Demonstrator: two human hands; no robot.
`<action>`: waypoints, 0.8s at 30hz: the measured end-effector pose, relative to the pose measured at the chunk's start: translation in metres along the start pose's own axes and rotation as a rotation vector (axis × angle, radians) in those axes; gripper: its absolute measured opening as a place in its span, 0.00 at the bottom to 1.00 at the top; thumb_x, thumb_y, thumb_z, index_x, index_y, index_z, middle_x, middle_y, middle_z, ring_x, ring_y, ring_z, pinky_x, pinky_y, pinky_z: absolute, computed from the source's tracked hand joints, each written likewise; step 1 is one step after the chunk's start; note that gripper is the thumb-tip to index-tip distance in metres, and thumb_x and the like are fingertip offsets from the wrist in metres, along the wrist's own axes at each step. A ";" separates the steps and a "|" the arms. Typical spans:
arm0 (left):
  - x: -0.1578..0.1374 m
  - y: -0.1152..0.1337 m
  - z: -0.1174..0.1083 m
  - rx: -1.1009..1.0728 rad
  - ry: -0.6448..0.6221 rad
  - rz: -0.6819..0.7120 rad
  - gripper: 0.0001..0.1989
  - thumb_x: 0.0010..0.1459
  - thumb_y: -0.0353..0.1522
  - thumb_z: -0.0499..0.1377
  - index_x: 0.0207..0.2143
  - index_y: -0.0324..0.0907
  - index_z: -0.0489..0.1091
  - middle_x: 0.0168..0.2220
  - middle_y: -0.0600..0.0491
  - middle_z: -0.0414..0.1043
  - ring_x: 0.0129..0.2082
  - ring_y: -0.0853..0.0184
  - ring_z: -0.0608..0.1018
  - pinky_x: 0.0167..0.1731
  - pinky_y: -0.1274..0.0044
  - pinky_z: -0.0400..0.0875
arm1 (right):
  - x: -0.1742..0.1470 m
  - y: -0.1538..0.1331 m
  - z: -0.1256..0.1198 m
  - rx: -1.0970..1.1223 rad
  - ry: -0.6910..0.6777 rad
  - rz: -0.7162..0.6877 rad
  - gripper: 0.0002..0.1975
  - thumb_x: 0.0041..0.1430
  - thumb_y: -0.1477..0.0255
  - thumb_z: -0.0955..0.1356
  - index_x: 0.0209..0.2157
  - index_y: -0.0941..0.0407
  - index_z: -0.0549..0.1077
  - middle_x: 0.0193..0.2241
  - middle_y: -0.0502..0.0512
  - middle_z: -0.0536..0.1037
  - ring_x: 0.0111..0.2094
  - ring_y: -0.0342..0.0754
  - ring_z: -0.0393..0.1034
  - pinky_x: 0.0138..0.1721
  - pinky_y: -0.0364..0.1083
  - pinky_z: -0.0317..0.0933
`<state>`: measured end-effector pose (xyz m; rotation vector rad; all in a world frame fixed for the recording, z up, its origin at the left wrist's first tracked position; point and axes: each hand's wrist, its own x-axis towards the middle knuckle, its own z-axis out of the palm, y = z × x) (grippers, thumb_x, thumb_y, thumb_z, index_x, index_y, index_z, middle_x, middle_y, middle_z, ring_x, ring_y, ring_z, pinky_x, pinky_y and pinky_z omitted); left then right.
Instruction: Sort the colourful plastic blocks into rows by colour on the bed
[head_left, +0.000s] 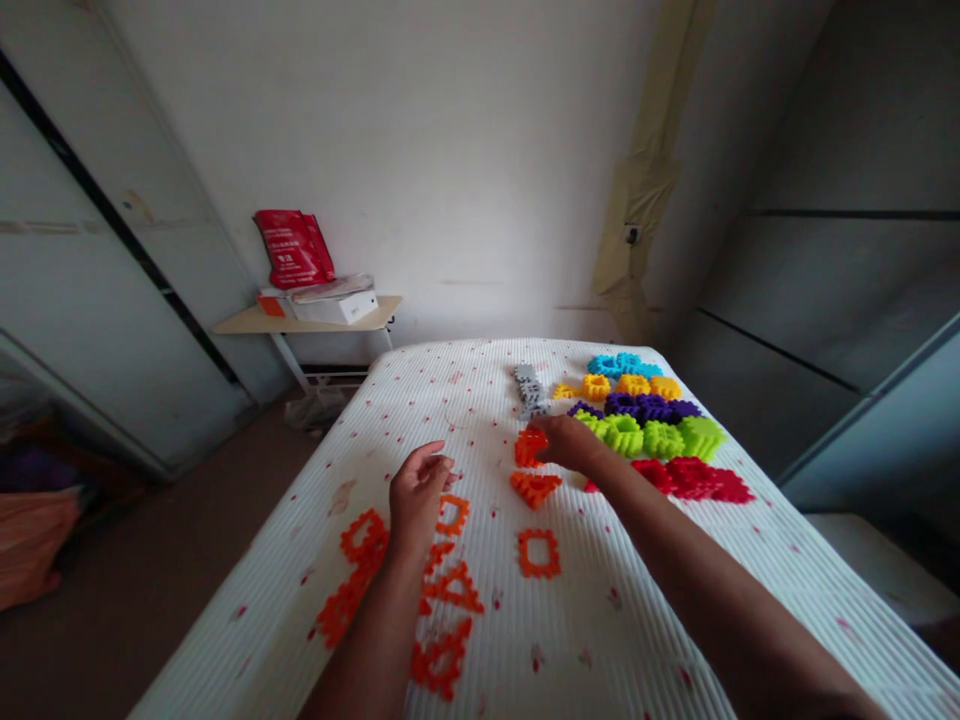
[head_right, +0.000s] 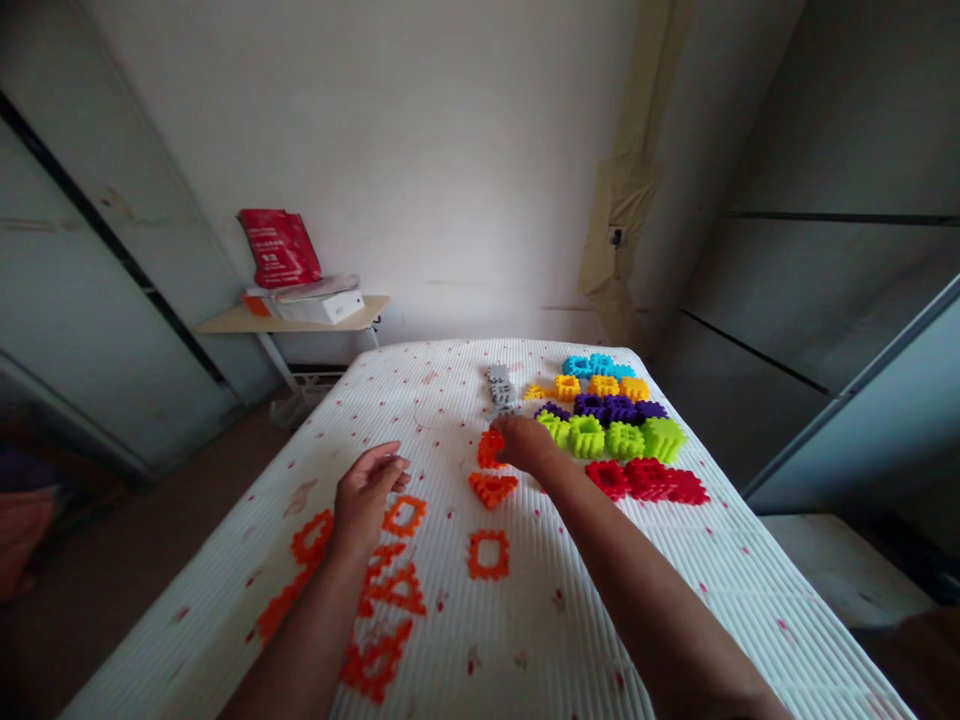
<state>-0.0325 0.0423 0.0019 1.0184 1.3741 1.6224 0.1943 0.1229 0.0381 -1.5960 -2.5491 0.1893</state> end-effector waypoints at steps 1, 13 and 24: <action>0.001 0.000 0.000 0.002 0.001 0.005 0.20 0.45 0.37 0.62 0.41 0.38 0.68 0.27 0.55 0.71 0.23 0.73 0.72 0.25 0.80 0.67 | 0.001 0.000 0.001 -0.009 -0.006 0.006 0.25 0.46 0.74 0.71 0.49 0.57 0.71 0.45 0.60 0.76 0.45 0.53 0.71 0.46 0.47 0.62; 0.003 0.005 -0.007 0.355 -0.014 0.073 0.20 0.50 0.39 0.54 0.44 0.39 0.67 0.31 0.52 0.71 0.27 0.69 0.74 0.29 0.78 0.68 | 0.001 0.000 0.004 -0.043 -0.010 -0.025 0.22 0.45 0.74 0.70 0.46 0.55 0.72 0.42 0.58 0.77 0.42 0.53 0.72 0.43 0.48 0.64; 0.000 0.014 -0.025 0.975 -0.270 0.085 0.10 0.34 0.27 0.62 0.25 0.45 0.74 0.27 0.49 0.72 0.32 0.59 0.73 0.34 0.72 0.60 | -0.022 -0.010 -0.026 0.158 0.223 -0.088 0.21 0.48 0.77 0.68 0.47 0.59 0.71 0.46 0.60 0.74 0.45 0.51 0.70 0.47 0.47 0.61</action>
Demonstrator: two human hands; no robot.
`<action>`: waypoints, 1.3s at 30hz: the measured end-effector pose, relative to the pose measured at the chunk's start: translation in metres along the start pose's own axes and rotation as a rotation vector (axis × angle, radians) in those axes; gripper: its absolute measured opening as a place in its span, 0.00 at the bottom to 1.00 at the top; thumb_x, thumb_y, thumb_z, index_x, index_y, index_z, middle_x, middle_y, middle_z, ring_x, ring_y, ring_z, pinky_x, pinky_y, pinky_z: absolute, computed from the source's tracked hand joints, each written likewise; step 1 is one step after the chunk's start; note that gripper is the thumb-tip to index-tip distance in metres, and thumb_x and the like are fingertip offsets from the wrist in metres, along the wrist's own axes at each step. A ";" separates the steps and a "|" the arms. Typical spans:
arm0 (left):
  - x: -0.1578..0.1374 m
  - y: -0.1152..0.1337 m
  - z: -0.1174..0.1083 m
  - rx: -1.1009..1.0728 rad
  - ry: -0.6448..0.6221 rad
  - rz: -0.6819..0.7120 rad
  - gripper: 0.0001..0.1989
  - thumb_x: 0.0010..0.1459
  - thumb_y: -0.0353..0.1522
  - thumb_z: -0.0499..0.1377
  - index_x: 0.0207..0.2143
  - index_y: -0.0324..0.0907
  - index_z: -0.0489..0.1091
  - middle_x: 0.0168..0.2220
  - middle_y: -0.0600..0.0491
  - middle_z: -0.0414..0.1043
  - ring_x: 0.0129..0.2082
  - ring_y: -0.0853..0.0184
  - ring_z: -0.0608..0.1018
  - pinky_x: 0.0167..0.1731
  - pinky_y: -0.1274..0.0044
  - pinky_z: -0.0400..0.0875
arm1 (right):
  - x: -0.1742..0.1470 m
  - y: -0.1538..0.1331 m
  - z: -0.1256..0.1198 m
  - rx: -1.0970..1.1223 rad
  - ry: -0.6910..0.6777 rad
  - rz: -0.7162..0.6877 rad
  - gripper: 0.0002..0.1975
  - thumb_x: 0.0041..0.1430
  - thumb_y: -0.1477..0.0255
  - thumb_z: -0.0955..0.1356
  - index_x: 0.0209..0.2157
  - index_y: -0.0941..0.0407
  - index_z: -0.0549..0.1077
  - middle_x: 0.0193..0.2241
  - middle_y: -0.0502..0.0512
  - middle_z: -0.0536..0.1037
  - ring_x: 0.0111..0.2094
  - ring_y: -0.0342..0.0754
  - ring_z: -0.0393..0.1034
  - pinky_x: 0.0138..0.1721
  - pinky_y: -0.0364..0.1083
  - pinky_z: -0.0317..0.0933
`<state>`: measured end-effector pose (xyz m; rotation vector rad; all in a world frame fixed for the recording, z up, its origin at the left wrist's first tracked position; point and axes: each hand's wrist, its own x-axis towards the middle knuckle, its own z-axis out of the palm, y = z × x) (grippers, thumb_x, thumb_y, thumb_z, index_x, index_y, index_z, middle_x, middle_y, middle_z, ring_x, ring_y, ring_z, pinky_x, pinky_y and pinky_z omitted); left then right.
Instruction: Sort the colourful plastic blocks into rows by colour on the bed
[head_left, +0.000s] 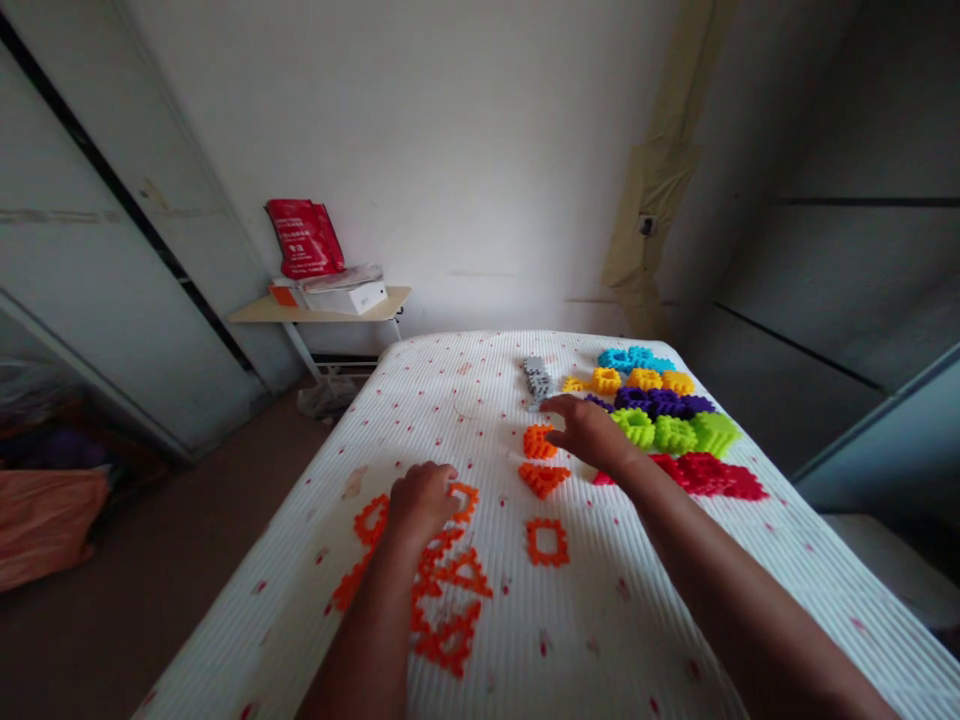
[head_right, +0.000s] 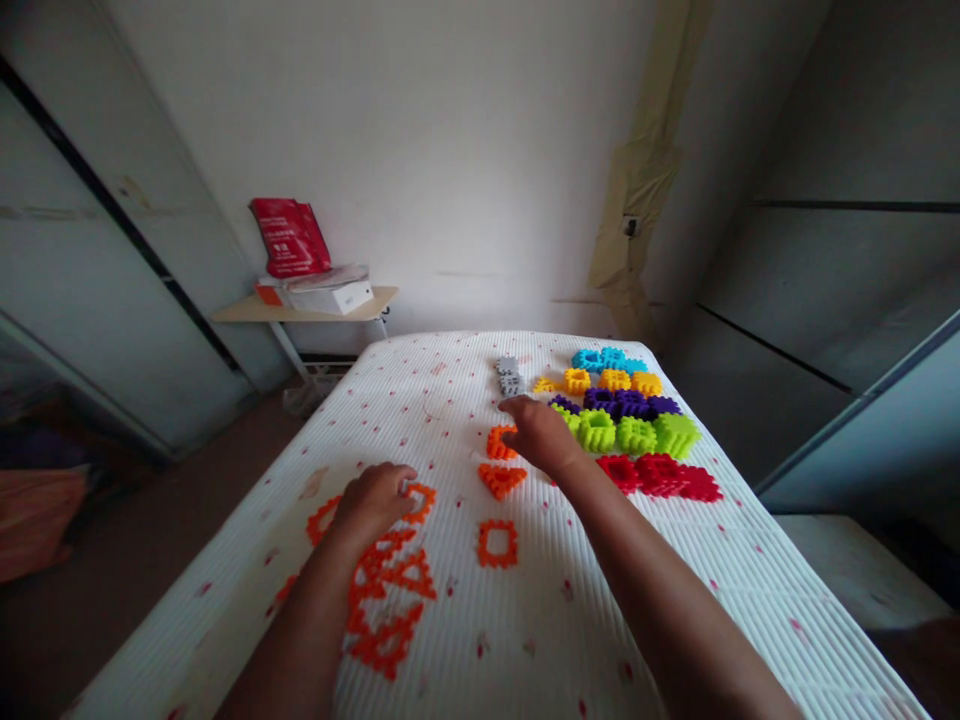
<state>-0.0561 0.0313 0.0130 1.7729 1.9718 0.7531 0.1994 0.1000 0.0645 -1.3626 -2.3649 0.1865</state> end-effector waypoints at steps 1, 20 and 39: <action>-0.001 0.001 0.001 0.021 -0.003 0.007 0.10 0.34 0.26 0.62 0.25 0.46 0.74 0.27 0.49 0.72 0.33 0.59 0.72 0.35 0.72 0.60 | -0.005 -0.004 -0.005 0.022 0.030 -0.014 0.19 0.49 0.77 0.68 0.46 0.58 0.71 0.46 0.59 0.74 0.44 0.50 0.70 0.46 0.47 0.62; -0.016 0.036 0.027 -0.474 -0.255 0.055 0.04 0.41 0.32 0.57 0.19 0.40 0.69 0.18 0.57 0.66 0.20 0.71 0.66 0.21 0.80 0.56 | -0.114 -0.041 0.044 0.219 0.009 -0.172 0.25 0.53 0.73 0.66 0.54 0.54 0.62 0.55 0.62 0.65 0.49 0.51 0.68 0.45 0.49 0.66; -0.008 0.035 0.022 -0.637 -0.102 -0.008 0.12 0.44 0.39 0.57 0.28 0.39 0.70 0.20 0.54 0.70 0.20 0.70 0.70 0.21 0.79 0.63 | -0.117 -0.030 0.026 0.153 -0.185 -0.154 0.26 0.45 0.78 0.65 0.49 0.55 0.67 0.47 0.56 0.73 0.47 0.51 0.68 0.47 0.48 0.63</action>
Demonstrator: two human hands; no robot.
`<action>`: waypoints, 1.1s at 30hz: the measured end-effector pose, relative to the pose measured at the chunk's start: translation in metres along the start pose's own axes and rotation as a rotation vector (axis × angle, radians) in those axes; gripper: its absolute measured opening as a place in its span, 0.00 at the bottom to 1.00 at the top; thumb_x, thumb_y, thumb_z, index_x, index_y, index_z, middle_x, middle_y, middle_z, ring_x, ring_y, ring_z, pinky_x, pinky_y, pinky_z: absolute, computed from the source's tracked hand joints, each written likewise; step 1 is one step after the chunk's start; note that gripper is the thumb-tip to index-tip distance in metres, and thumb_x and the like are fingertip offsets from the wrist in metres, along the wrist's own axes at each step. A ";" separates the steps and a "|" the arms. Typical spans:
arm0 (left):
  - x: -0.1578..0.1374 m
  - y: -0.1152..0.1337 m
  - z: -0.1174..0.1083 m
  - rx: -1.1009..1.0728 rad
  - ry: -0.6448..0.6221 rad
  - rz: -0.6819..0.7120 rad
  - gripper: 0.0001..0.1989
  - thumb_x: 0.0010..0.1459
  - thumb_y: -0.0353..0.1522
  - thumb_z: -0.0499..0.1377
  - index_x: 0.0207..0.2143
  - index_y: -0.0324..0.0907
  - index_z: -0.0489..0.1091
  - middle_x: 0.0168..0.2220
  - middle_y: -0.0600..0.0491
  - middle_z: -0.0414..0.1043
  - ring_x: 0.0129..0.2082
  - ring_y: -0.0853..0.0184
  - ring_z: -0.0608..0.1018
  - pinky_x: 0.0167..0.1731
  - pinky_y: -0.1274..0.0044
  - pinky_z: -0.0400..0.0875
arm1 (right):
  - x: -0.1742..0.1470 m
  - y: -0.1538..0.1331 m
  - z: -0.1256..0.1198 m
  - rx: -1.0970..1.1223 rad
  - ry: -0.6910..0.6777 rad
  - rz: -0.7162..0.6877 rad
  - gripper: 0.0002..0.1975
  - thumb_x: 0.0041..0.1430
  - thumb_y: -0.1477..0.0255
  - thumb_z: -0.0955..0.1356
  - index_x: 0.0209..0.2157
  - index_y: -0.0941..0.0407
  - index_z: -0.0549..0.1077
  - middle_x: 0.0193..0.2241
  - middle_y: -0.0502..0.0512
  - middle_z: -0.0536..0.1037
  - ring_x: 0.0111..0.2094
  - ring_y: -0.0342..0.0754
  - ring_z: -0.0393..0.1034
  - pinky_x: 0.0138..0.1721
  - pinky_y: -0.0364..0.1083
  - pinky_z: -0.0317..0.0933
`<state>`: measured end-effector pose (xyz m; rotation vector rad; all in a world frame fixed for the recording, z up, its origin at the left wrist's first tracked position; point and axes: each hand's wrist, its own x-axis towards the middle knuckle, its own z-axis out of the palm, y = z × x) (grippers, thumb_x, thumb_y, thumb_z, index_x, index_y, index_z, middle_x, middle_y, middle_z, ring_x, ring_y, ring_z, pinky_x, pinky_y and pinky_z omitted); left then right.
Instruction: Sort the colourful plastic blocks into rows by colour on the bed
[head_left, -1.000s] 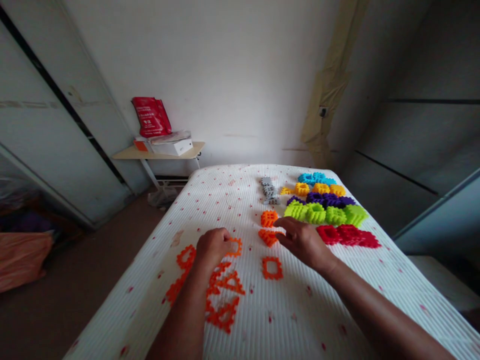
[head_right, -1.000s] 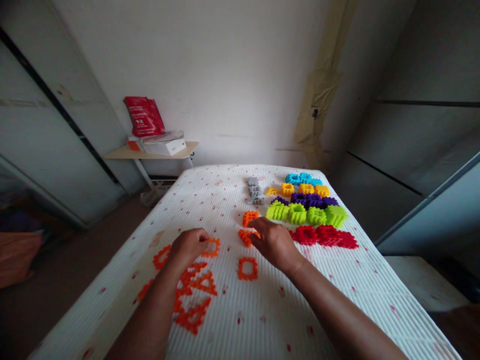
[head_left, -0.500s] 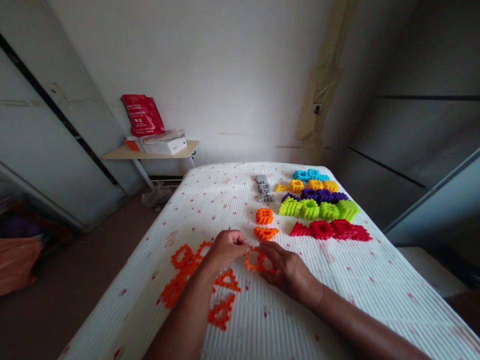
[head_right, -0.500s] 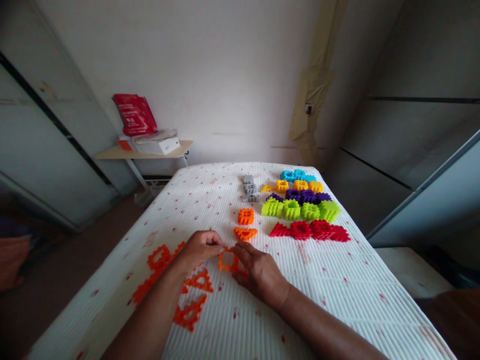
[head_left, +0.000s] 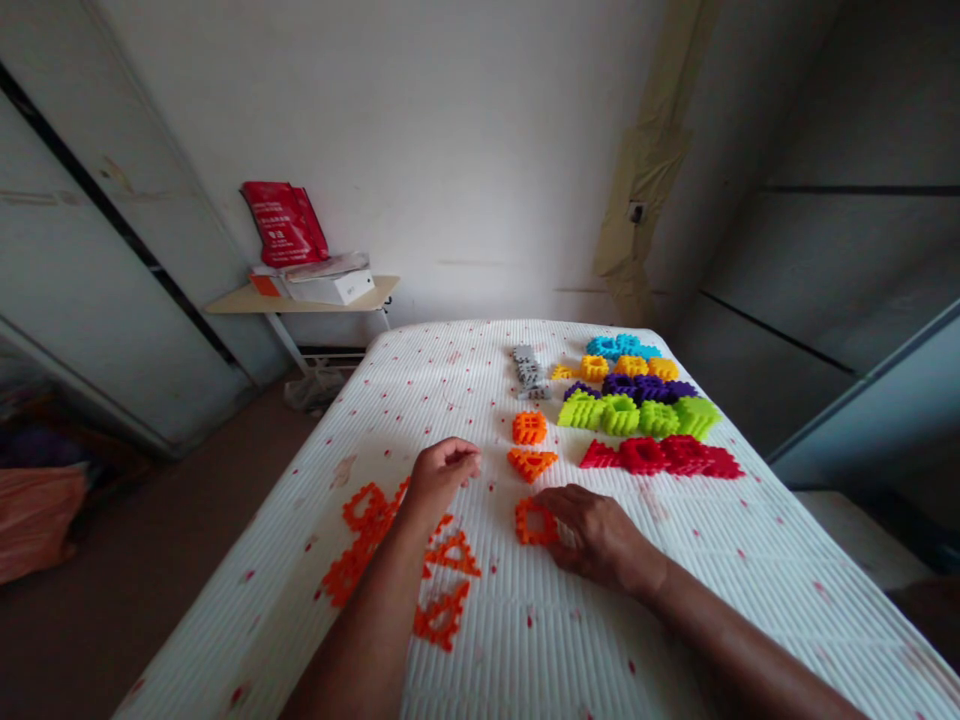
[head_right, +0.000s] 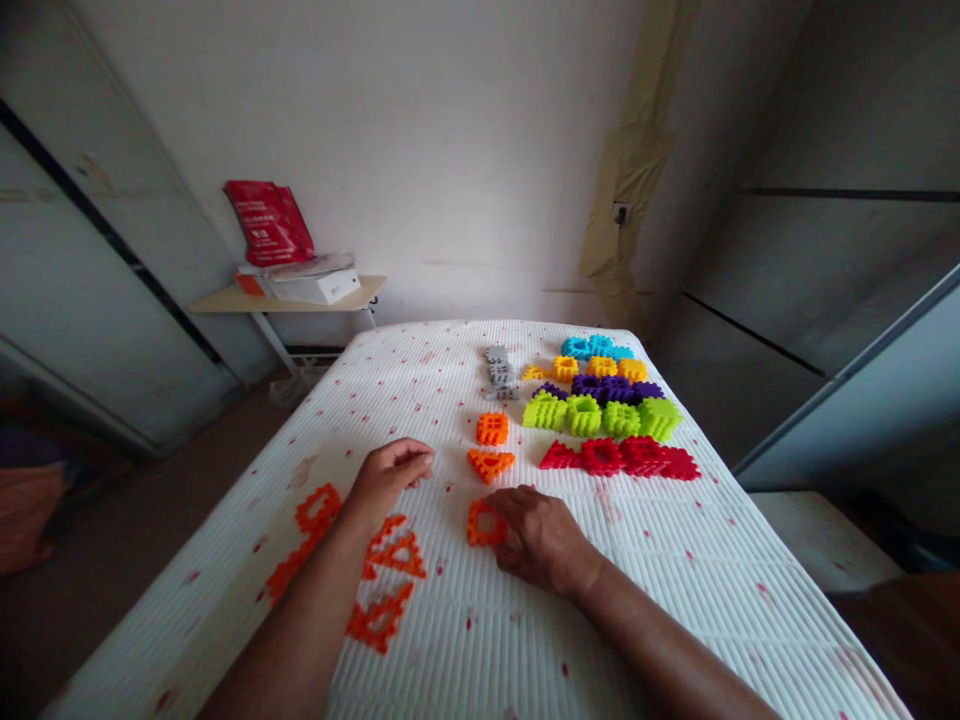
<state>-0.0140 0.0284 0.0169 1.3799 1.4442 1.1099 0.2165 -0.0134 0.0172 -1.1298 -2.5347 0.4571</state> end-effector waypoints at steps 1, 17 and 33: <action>0.002 -0.001 -0.003 0.026 0.044 0.006 0.13 0.45 0.40 0.56 0.28 0.40 0.70 0.20 0.54 0.70 0.20 0.70 0.70 0.22 0.79 0.63 | 0.000 0.001 0.000 -0.010 -0.010 0.000 0.26 0.44 0.78 0.65 0.49 0.55 0.67 0.47 0.56 0.73 0.47 0.51 0.67 0.47 0.48 0.63; -0.001 -0.019 -0.087 0.845 0.119 -0.174 0.08 0.37 0.33 0.61 0.26 0.46 0.74 0.32 0.50 0.75 0.37 0.58 0.74 0.36 0.72 0.63 | 0.002 0.001 0.014 -0.136 0.006 -0.012 0.21 0.47 0.79 0.64 0.45 0.56 0.71 0.48 0.59 0.73 0.46 0.52 0.70 0.44 0.49 0.67; 0.000 -0.008 -0.042 0.287 -0.081 -0.036 0.08 0.46 0.37 0.56 0.27 0.42 0.61 0.19 0.60 0.64 0.20 0.73 0.68 0.22 0.80 0.62 | 0.002 0.004 0.001 0.033 0.556 -0.071 0.07 0.60 0.74 0.61 0.37 0.57 0.70 0.32 0.56 0.76 0.32 0.45 0.73 0.33 0.42 0.67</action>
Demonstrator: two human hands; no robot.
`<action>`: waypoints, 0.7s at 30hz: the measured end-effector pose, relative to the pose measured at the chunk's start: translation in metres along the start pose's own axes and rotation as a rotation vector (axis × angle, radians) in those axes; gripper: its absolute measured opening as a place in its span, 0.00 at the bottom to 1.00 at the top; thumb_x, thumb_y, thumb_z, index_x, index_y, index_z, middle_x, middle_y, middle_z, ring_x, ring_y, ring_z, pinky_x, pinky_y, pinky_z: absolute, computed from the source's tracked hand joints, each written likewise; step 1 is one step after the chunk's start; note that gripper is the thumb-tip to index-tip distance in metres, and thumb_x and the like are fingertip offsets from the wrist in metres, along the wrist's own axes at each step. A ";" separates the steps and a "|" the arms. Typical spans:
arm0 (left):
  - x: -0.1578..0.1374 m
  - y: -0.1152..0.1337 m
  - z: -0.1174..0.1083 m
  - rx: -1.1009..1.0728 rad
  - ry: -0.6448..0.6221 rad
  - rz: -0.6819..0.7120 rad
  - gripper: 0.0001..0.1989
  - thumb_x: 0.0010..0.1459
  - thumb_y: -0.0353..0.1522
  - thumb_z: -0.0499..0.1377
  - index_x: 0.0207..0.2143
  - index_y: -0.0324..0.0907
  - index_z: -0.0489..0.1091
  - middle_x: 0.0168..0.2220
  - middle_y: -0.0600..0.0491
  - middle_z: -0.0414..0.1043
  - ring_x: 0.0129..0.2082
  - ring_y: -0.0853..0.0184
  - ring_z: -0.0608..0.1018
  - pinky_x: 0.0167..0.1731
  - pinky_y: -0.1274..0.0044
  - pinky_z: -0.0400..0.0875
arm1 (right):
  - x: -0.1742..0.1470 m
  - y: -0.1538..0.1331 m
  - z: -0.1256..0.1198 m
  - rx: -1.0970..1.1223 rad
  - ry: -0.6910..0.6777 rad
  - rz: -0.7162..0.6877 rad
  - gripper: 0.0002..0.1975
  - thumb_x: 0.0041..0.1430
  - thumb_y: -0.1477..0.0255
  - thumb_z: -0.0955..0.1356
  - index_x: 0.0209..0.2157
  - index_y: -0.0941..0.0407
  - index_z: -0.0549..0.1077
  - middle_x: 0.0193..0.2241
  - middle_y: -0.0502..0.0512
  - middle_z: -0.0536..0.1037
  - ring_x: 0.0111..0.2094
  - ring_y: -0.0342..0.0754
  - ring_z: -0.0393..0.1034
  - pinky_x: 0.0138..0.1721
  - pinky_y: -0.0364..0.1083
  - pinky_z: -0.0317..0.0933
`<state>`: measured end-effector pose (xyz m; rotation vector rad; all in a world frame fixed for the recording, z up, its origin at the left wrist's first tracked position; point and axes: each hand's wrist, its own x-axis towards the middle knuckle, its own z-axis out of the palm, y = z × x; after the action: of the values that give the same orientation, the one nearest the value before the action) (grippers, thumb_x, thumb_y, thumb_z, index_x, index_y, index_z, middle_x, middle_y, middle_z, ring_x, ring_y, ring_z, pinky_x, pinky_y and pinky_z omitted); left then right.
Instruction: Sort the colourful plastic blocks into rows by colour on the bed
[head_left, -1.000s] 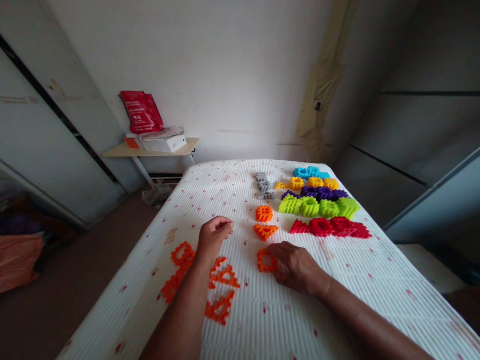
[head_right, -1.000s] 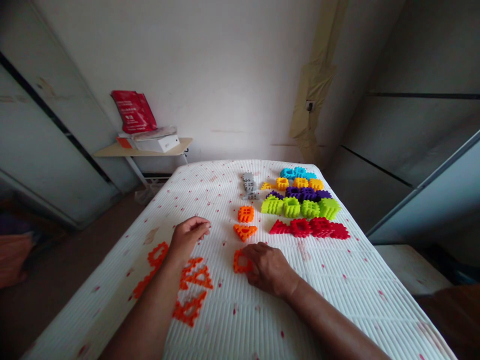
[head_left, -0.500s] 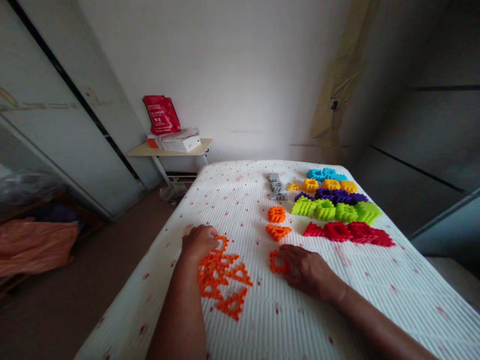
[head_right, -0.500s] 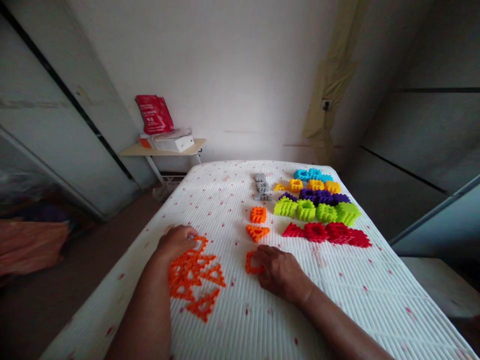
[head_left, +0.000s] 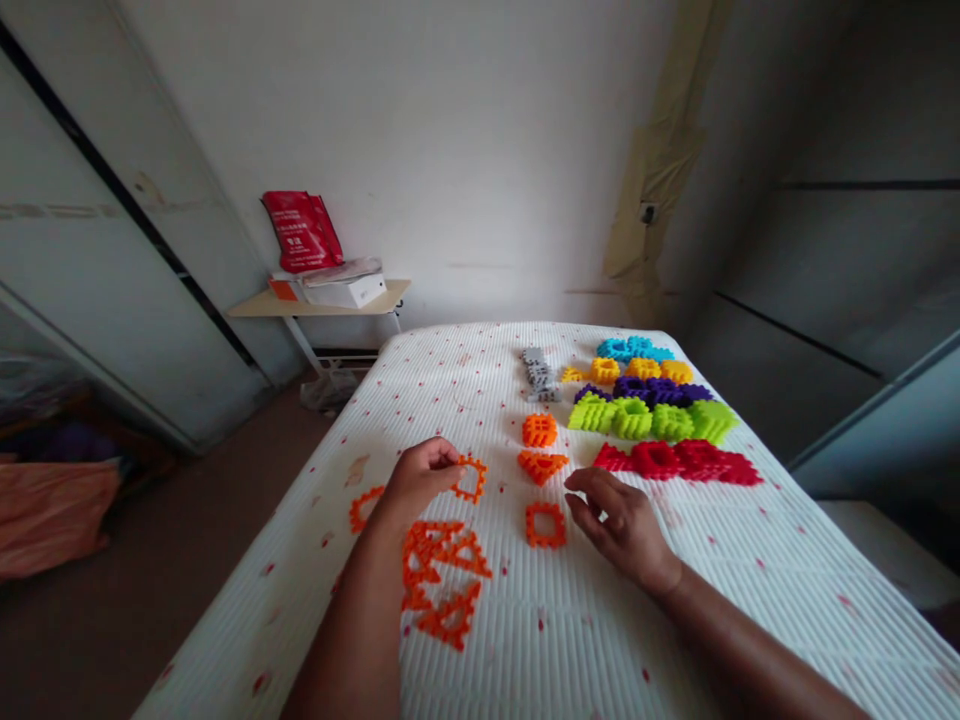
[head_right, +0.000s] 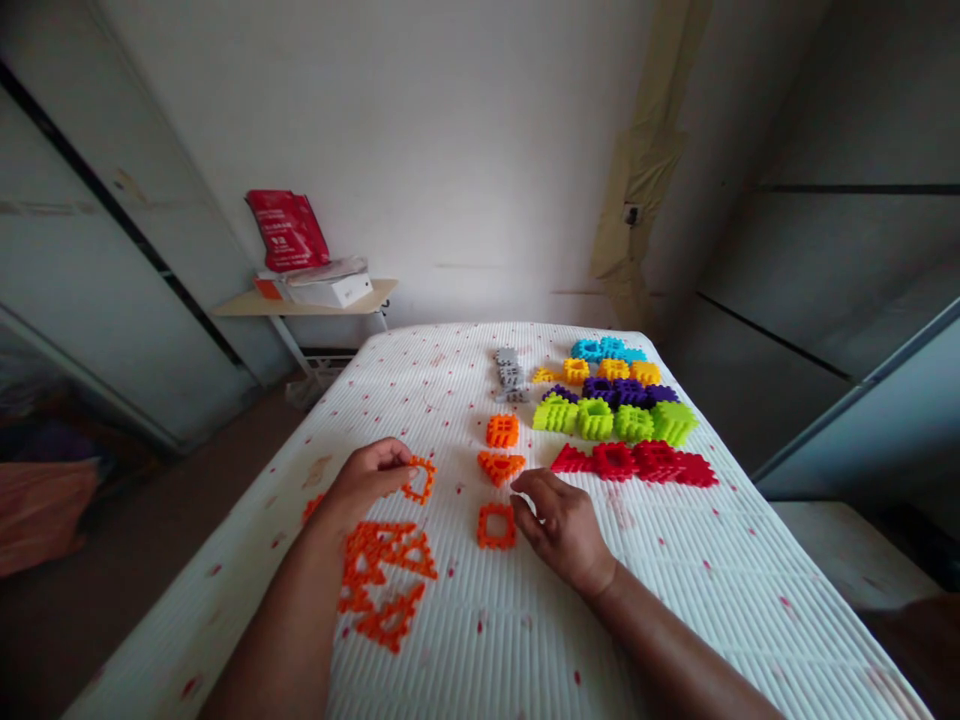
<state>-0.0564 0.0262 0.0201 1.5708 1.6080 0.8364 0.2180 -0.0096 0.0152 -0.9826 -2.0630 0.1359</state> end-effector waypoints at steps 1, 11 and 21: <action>-0.001 0.004 0.006 -0.153 -0.040 0.016 0.09 0.45 0.37 0.57 0.26 0.42 0.60 0.18 0.61 0.63 0.18 0.73 0.66 0.21 0.80 0.61 | 0.000 0.001 0.000 0.005 0.006 0.009 0.07 0.60 0.74 0.62 0.37 0.56 0.69 0.31 0.55 0.76 0.31 0.44 0.72 0.32 0.42 0.67; -0.006 0.026 0.051 -0.691 -0.215 -0.007 0.08 0.40 0.30 0.61 0.26 0.38 0.66 0.20 0.56 0.69 0.19 0.72 0.70 0.22 0.79 0.64 | -0.006 -0.002 0.016 0.213 -0.077 -0.017 0.17 0.59 0.71 0.64 0.50 0.55 0.64 0.42 0.60 0.73 0.27 0.41 0.69 0.28 0.41 0.67; -0.008 0.029 0.062 -0.717 -0.289 -0.046 0.10 0.37 0.28 0.63 0.27 0.36 0.74 0.24 0.53 0.73 0.25 0.71 0.71 0.27 0.79 0.63 | -0.004 -0.005 0.024 0.129 -0.115 -0.115 0.28 0.57 0.73 0.65 0.58 0.53 0.56 0.53 0.61 0.67 0.54 0.50 0.62 0.50 0.50 0.64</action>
<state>0.0112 0.0173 0.0125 1.0696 0.9731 0.9681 0.1994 -0.0103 -0.0008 -0.7914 -2.1802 0.2677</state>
